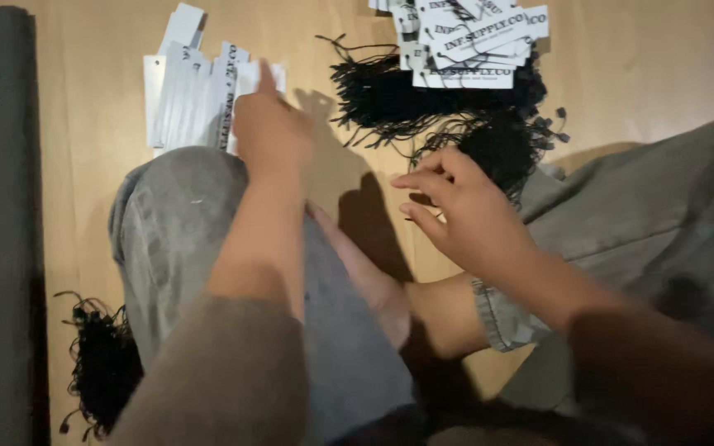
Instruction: The person sits on the floor and repeatedly picks up white rectangular tags and black strings. They thread the string through the hole in each tag and place the assembled unit into a growing pile on the floor.
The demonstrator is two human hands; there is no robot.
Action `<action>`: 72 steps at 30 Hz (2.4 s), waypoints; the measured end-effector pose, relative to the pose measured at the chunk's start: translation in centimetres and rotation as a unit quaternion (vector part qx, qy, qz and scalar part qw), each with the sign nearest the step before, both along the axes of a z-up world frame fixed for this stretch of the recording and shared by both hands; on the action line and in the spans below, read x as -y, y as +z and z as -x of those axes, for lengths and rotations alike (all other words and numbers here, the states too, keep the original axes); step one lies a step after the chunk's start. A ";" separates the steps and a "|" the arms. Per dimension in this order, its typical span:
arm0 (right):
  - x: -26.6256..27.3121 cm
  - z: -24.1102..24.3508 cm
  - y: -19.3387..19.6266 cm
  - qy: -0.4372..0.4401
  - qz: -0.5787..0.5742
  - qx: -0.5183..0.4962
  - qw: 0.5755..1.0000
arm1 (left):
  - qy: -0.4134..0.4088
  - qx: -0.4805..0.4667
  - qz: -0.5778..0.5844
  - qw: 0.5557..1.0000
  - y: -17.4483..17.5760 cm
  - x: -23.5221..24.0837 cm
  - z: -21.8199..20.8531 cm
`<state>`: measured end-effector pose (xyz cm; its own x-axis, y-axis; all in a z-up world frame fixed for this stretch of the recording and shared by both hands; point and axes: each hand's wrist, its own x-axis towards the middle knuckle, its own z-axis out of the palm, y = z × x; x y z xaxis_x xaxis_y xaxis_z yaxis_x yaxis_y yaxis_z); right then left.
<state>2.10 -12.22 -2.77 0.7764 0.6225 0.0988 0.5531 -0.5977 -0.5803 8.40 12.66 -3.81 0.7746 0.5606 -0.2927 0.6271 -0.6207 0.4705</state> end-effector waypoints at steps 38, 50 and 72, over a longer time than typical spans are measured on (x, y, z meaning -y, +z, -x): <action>-5.9 -6.7 -0.3 -0.165 -0.109 -0.121 0.973 | 0.195 0.062 0.387 0.899 2.3 3.1 2.6; -5.0 -7.0 0.5 -0.138 -0.100 -0.168 0.971 | 0.076 0.124 0.418 0.897 4.6 3.7 3.2; -4.7 -5.1 2.8 -0.261 -0.165 -0.308 0.900 | -0.108 0.210 0.238 0.942 2.5 4.6 3.2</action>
<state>7.19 -7.51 0.00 0.9255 0.1727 -0.3371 -0.2396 -0.4223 -0.8742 5.20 8.02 -1.33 0.9593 0.2588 -0.1132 0.2066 -0.3691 0.9062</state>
